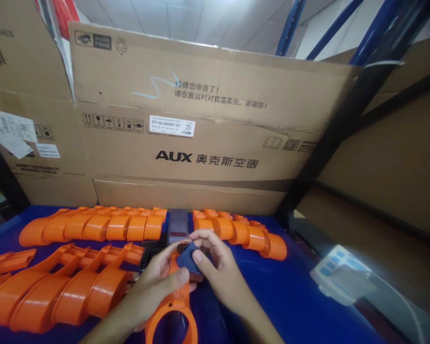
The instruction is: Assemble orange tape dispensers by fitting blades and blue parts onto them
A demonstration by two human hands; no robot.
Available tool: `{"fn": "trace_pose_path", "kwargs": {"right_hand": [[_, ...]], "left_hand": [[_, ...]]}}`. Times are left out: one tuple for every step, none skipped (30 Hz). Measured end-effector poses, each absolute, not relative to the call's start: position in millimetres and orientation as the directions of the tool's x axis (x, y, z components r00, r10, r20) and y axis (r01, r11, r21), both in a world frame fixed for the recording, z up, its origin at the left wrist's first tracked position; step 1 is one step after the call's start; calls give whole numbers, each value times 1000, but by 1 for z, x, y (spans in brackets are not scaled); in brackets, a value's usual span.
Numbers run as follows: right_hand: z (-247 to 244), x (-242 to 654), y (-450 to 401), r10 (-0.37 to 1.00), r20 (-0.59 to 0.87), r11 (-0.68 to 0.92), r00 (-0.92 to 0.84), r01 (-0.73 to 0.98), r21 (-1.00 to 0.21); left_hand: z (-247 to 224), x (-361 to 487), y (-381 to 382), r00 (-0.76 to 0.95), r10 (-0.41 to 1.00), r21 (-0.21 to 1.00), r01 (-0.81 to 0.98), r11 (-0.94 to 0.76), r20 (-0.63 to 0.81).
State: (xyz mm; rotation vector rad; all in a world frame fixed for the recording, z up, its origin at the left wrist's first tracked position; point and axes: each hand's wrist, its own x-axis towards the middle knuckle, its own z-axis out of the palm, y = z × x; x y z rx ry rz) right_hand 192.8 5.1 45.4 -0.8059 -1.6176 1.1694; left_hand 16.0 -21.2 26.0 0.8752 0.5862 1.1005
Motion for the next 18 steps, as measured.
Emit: {"fn": "trace_pose_path", "kwargs": {"right_hand": [[45, 190, 4, 889, 309, 322, -338, -19, -947], [44, 188, 3, 889, 304, 316, -343, -22, -948], [43, 186, 2, 889, 302, 312, -344, -26, -950], [43, 184, 0, 890, 303, 313, -341, -28, -949], [42, 183, -1, 891, 309, 321, -333, -21, -947], [43, 183, -1, 890, 319, 336, -325, -3, -942], [44, 184, -1, 886, 330, 358, -326, 26, -934], [46, 187, 0, 878, 343, 385, -334, 67, -920], [48, 191, 1, 869, 353, 416, -346, 125, -901], [51, 196, 2, 860, 357, 446, -363, 199, -873], [55, 202, 3, 858, 356, 473, -370, 300, -828], [58, 209, 4, 867, 347, 481, -358, 420, -769], [61, 217, 5, 885, 319, 461, -340, 541, -703], [63, 224, 5, 909, 278, 417, -311, 653, -632], [65, 230, 4, 926, 231, 377, -298, 729, -571], [66, 235, 3, 932, 188, 362, -311, 765, -532], [66, 240, 1, 930, 153, 363, -334, 777, -514], [65, 242, -1, 923, 128, 375, -364, 774, -511]], "left_hand": [[26, 16, -19, 317, 948, 864, -476, 163, -4], [25, 16, -18, 274, 962, 889, -439, 128, -4], [25, 15, -16, 240, 971, 911, -404, 85, 16], [24, 15, -14, 217, 975, 926, -376, 35, 51], [23, 14, -13, 202, 975, 934, -358, -13, 91], [23, 14, -12, 198, 973, 937, -348, -46, 121], [22, 13, -11, 205, 970, 937, -345, -54, 131], [20, 12, -10, 223, 968, 936, -351, -32, 117], [20, 12, -10, 244, 966, 931, -364, 11, 84], [19, 10, -9, 259, 965, 921, -386, 60, 45], [19, 9, -8, 265, 964, 903, -416, 107, 8], [19, 7, -7, 265, 964, 881, -450, 147, -26], [20, 5, -6, 261, 964, 856, -484, 179, -54], [21, 2, -5, 259, 963, 831, -517, 206, -77], [22, 0, -5, 263, 960, 807, -545, 230, -95], [24, -3, -4, 276, 955, 784, -567, 253, -108], [25, -4, -4, 292, 950, 766, -583, 271, -114], [25, -6, -4, 303, 947, 756, -593, 278, -110]]}}
